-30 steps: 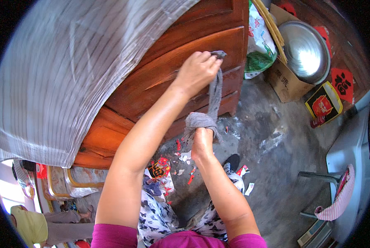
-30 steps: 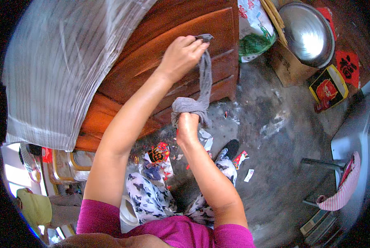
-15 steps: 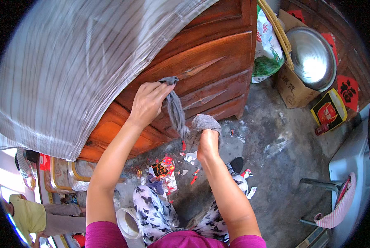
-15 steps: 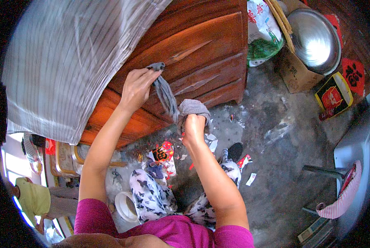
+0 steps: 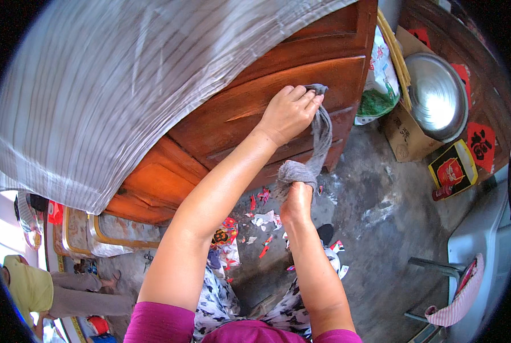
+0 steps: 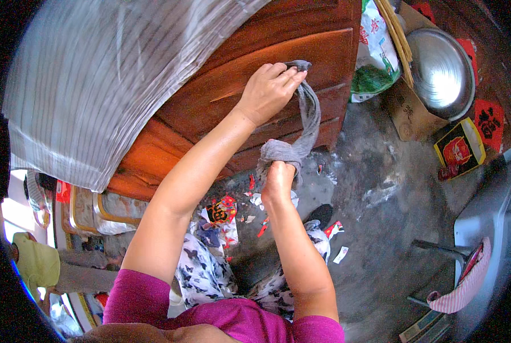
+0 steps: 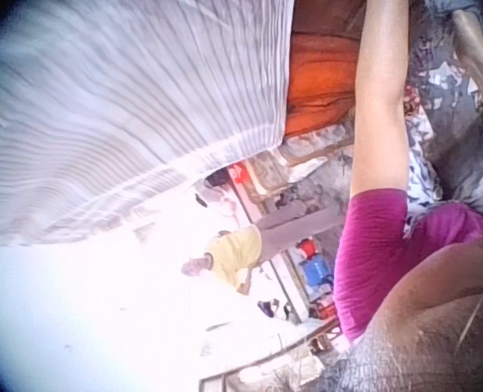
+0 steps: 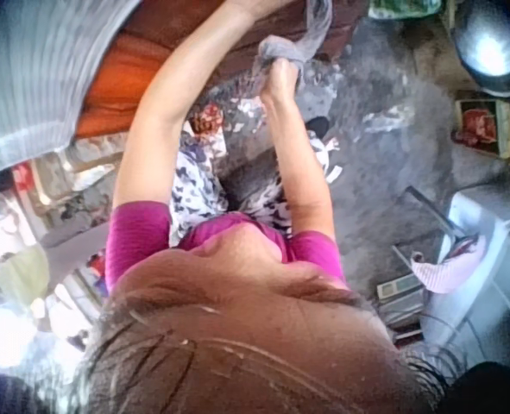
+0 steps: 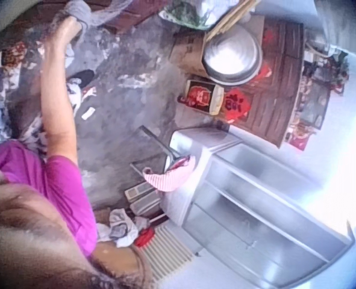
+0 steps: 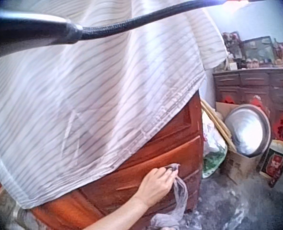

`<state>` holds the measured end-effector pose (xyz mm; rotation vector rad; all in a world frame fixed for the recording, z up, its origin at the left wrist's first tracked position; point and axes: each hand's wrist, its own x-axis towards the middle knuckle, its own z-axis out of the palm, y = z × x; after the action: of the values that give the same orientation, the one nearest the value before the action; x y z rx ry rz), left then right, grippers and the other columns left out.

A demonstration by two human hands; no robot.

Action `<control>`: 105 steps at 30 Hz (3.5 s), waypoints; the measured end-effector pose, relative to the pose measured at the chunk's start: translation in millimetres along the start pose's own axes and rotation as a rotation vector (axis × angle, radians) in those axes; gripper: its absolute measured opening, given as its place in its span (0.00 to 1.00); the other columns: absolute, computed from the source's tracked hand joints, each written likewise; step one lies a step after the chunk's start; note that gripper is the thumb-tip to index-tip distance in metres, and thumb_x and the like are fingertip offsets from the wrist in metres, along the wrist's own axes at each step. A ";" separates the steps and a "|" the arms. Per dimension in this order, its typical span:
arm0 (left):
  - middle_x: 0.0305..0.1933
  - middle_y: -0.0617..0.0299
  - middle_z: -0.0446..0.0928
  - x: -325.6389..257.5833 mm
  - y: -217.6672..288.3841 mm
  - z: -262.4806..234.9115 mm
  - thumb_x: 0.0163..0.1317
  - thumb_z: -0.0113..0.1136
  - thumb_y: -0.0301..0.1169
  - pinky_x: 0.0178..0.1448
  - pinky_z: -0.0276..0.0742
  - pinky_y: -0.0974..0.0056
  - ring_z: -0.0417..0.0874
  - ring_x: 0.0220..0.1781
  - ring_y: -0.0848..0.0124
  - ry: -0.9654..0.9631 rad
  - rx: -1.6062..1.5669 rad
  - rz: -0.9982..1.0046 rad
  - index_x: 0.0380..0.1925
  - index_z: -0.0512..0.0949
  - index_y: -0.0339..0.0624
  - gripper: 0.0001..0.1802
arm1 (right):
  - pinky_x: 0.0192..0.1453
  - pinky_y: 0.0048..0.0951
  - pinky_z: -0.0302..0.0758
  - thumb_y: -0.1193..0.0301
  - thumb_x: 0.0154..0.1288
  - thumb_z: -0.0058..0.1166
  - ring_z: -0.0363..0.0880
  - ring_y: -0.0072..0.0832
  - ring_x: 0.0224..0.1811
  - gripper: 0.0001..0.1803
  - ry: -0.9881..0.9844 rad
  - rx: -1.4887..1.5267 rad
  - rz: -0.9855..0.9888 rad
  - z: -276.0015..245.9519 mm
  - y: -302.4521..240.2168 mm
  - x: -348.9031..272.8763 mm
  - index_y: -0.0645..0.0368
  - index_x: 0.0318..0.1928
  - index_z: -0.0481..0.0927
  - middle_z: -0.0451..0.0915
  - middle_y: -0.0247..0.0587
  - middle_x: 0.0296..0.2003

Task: The person kneels on the floor and wipes the front of a wooden cabinet with a gray cloth. They repeatedly rub the surface, occasionally adjusting the cloth, while debris from firecrackers lies scattered on the floor nearby.

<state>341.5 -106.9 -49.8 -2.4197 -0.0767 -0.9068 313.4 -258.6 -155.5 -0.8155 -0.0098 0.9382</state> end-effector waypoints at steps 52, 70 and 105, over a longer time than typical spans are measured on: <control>0.81 0.59 0.64 -136.6 -99.7 -110.3 0.62 0.62 0.50 0.82 0.60 0.58 0.71 0.75 0.62 -0.311 0.253 0.075 0.78 0.66 0.52 0.44 | 0.68 0.45 0.71 0.86 0.55 0.52 0.73 0.49 0.63 0.25 -0.006 -1.361 -1.742 42.0 -216.5 191.4 0.53 0.54 0.80 0.79 0.45 0.55; 0.81 0.58 0.64 -144.2 -103.1 -106.1 0.57 0.63 0.50 0.84 0.56 0.55 0.70 0.77 0.60 -0.324 0.222 0.048 0.78 0.65 0.59 0.46 | 0.69 0.41 0.69 0.75 0.76 0.41 0.73 0.46 0.60 0.14 0.129 -1.124 -1.411 34.9 -218.7 222.7 0.55 0.55 0.78 0.76 0.50 0.52; 0.83 0.57 0.61 -144.6 -102.6 -98.4 0.55 0.65 0.51 0.84 0.53 0.51 0.67 0.79 0.58 -0.279 0.240 0.075 0.77 0.66 0.64 0.46 | 0.86 0.53 0.43 0.91 0.52 0.46 0.49 0.65 0.81 0.51 0.190 -0.802 -1.453 150.7 -111.3 122.4 0.71 0.79 0.49 0.53 0.73 0.75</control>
<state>147.6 -51.2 -29.9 -2.2899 -0.1857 -0.4912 415.9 -113.5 -19.5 -1.2950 -0.7530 -0.5881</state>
